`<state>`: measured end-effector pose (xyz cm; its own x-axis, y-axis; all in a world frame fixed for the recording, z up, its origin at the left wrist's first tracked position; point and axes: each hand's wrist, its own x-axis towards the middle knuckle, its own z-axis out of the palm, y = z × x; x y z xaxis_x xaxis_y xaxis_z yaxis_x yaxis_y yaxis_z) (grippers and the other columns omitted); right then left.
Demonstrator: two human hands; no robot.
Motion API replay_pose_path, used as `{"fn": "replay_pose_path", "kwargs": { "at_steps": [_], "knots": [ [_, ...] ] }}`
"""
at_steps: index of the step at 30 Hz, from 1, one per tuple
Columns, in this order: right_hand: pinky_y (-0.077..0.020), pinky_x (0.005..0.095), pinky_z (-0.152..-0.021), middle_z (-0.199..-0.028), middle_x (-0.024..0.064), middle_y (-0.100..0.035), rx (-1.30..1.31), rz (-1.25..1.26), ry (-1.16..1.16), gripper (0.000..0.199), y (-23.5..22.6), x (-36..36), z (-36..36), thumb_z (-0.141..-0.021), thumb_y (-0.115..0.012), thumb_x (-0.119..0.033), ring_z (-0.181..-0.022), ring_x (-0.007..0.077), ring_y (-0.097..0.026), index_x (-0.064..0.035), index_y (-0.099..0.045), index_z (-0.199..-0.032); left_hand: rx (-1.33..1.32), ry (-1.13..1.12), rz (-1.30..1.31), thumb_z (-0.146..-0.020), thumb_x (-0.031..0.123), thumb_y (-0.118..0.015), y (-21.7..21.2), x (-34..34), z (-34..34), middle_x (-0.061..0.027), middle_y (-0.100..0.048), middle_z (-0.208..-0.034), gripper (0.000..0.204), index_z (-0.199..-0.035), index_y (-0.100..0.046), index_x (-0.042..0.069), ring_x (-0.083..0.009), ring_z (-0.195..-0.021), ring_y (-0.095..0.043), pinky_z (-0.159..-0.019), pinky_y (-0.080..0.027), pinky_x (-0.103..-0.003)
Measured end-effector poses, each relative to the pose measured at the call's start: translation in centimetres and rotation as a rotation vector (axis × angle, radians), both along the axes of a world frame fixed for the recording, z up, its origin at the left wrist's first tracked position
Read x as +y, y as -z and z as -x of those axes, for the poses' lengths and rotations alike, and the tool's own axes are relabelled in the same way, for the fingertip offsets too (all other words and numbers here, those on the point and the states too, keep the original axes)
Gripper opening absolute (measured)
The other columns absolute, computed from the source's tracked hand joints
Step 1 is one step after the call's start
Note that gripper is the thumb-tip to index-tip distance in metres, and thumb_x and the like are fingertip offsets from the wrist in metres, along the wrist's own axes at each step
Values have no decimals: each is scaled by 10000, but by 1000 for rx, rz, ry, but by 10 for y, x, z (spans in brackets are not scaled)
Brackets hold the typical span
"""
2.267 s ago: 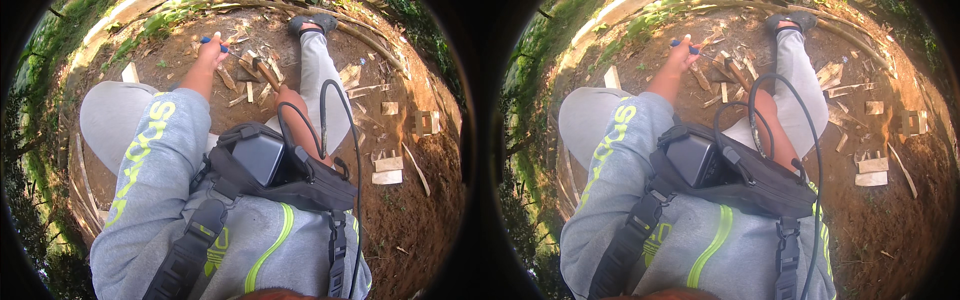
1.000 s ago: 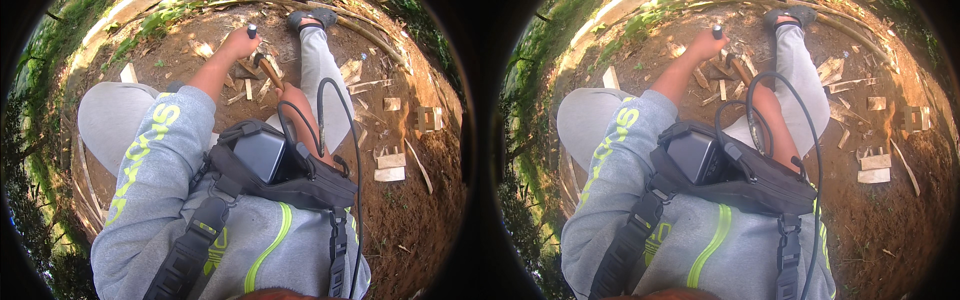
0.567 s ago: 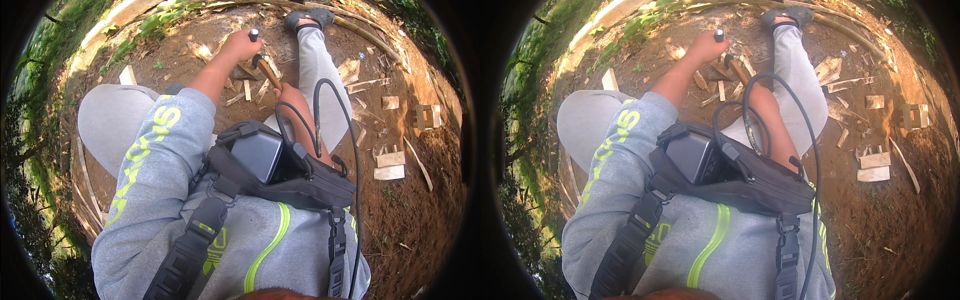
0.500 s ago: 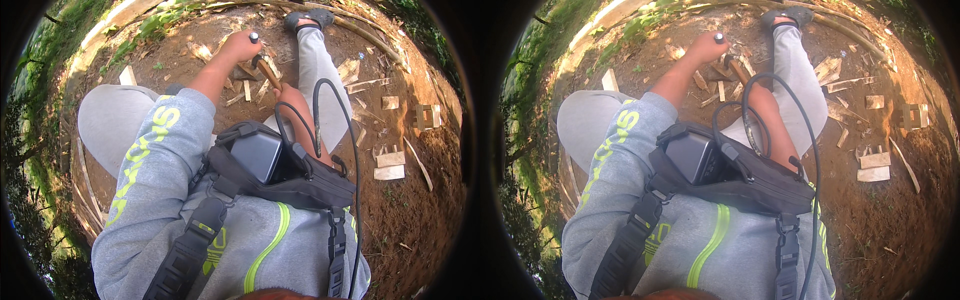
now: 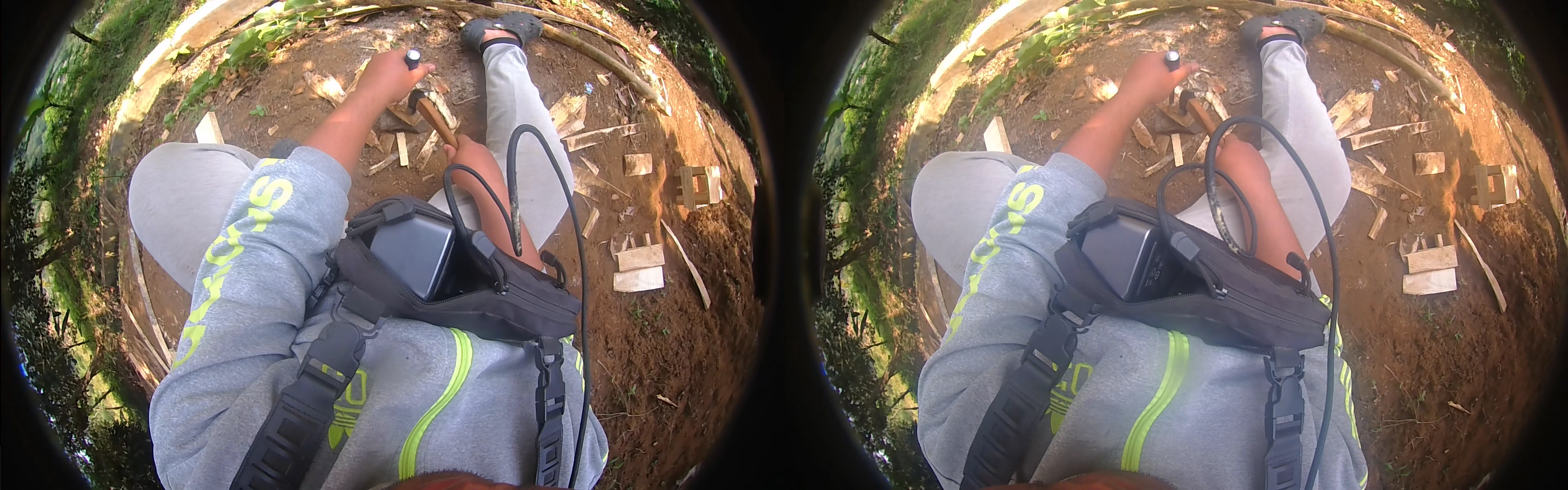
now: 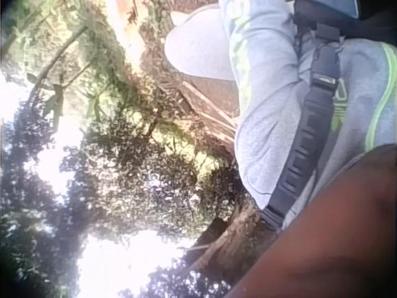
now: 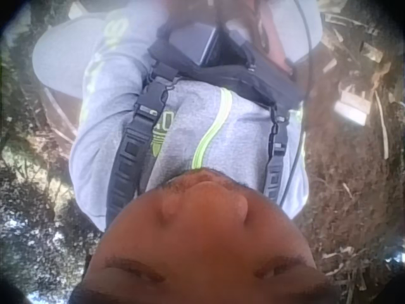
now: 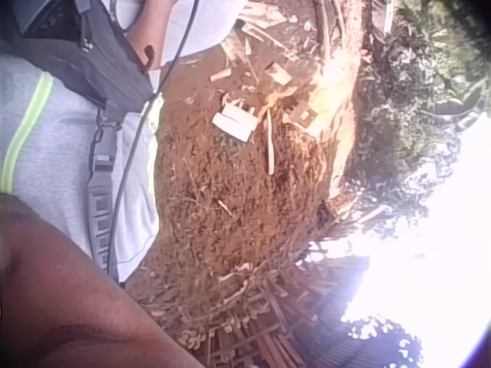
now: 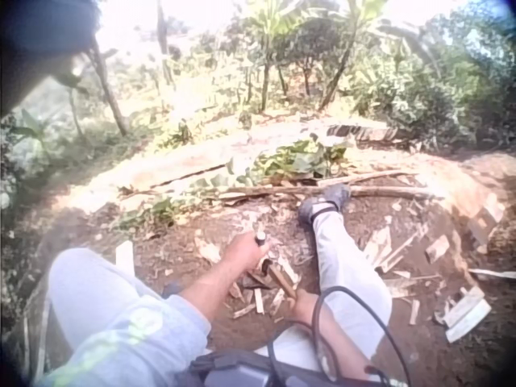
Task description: The person uses a chisel and a hammer to carve out a section of a small piece of wood, striking the chisel with the hammer and clearing wood chips.
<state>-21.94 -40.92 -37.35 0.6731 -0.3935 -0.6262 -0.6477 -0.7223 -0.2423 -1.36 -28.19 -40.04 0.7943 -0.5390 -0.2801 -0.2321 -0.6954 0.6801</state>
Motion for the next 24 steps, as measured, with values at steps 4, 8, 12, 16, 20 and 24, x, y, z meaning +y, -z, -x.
{"fn": "replay_pose_path", "kwargs": {
  "at_steps": [4, 8, 12, 16, 20, 24],
  "knots": [
    [-547, 529, -971, -1160, 268, -737, -6, -3, -5, 449, -1, 0, 1, -1051, -524, -360, -1127, 422, -704, -2, -654, -1289, -16, 5, 22, -926, 678, -693, 1, -1, 3, -190, -781, -980, 638, -1059, -782, 61, -372, -946, -749, -834, -578, -466],
    [-545, 535, -965, -1147, 271, -738, -23, 4, -8, 440, -2, 1, 0, -1054, -517, -349, -1123, 426, -704, 3, -654, -1279, -60, 16, -11, -931, 657, -702, -2, -1, 4, -191, -778, -983, 617, -1063, -778, 59, -368, -946, -748, -838, -579, -470],
    [-526, 542, -878, -996, 270, -733, -124, -3, 9, 359, 3, -3, 5, -1076, -560, -336, -1006, 457, -700, -13, -680, -1176, 8, -8, -12, -942, 653, -688, -11, 0, 11, -195, -772, -990, 620, -1065, -771, 51, -366, -959, -744, -861, -575, -470],
    [-529, 538, -847, -984, 269, -730, -197, 84, 60, 357, -49, -8, -2, -1080, -560, -347, -979, 466, -702, -25, -665, -1191, 18, -56, 24, -957, 608, -689, -8, 2, 11, -185, -769, -945, 570, -1031, -770, 48, -369, -917, -744, -843, -582, -468],
    [-522, 527, -796, -934, 265, -715, -459, 128, 114, 359, -114, -1, -22, -1086, -557, -362, -922, 478, -692, -23, -640, -1172, 6, -128, -5, -974, 571, -677, 8, 10, -1, -189, -768, -923, 547, -983, -760, 30, -371, -895, -747, -836, -587, -467],
    [-511, 528, -750, -860, 266, -695, -515, 89, 42, 364, -141, 7, -33, -1088, -559, -366, -855, 484, -681, -11, -628, -1125, 17, -159, -11, -991, 546, -653, 14, 12, -4, -187, -772, -935, 523, -992, -766, 35, -365, -906, -751, -834, -590, -468]
  ]
}}
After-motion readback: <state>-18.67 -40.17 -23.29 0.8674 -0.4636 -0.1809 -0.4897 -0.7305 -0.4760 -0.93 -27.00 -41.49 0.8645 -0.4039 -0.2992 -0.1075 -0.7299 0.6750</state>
